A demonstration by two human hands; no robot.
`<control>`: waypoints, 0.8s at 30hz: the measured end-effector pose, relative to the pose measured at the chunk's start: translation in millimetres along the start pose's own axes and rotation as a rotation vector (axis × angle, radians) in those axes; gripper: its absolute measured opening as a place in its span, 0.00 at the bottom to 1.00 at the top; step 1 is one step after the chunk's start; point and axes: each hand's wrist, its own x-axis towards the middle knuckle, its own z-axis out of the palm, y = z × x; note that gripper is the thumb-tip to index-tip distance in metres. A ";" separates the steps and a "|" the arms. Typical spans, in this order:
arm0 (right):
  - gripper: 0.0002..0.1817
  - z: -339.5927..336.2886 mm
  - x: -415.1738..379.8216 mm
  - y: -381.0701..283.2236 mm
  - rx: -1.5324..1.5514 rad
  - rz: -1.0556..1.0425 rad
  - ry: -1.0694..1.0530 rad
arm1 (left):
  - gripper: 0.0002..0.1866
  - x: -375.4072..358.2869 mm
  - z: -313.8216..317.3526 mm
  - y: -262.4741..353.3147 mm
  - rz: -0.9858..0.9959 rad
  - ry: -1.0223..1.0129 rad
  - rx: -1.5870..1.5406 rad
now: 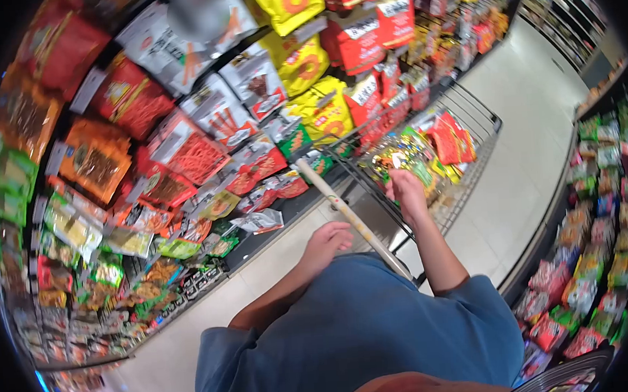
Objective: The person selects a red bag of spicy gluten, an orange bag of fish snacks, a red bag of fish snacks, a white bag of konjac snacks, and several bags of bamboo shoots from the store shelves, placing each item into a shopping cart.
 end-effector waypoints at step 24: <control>0.07 125.8 -28.9 83.5 -0.277 -0.101 -0.382 | 0.15 -97.8 -91.7 -26.3 0.088 0.258 -0.132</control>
